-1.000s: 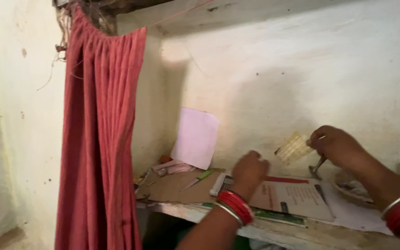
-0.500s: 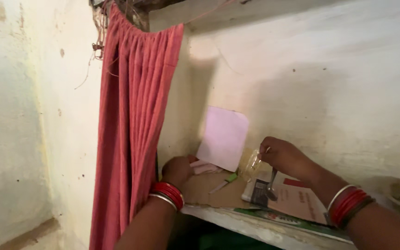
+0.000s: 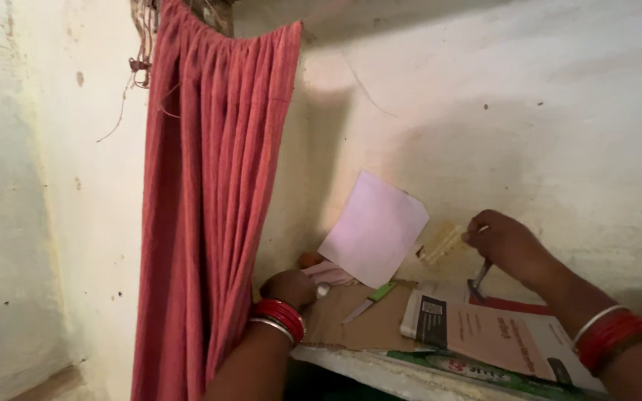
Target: The person rearranges items on a small shelf, moving containers, papers, and a small bowl. They place a piece of paper under the bowl and adjust the position of several small jars and a metal cup. The person then picks up a small plastic bag and walks toward a desk area.
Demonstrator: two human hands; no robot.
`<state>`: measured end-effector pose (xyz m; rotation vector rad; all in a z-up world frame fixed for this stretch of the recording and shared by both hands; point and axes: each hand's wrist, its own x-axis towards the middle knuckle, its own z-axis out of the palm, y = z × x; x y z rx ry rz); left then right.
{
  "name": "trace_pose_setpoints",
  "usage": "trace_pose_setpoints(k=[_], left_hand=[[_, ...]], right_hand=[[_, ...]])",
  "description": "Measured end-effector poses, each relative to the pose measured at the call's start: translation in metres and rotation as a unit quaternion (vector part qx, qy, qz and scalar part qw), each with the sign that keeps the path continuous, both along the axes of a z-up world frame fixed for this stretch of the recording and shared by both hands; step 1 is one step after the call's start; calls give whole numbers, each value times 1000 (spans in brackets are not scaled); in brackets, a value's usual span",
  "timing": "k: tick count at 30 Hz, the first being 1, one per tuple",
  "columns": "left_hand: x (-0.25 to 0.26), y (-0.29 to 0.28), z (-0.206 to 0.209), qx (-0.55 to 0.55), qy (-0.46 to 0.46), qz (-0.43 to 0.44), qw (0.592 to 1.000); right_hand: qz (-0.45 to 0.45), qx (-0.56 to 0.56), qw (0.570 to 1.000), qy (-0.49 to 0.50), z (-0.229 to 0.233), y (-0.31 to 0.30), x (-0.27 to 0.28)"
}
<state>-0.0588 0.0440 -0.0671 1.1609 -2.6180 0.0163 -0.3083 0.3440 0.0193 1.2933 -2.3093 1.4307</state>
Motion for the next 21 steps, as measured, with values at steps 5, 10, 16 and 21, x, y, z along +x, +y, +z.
trace_pose_setpoints(k=[5,10,16,21], left_hand=[[-21,8,19,20,71,-128,989],[-84,31,-4,-114,60,-183,975],[-131,62,-22,15,113,-79,990],[-124,68,-14,28,118,-88,989]], right_hand=[[-22,-54,997,-54,2,12,-17],[20,-116,989,-91,-5,13,-32],[19,-115,990,-78,-8,25,-33],[36,-154,985,-72,-6,37,-27]])
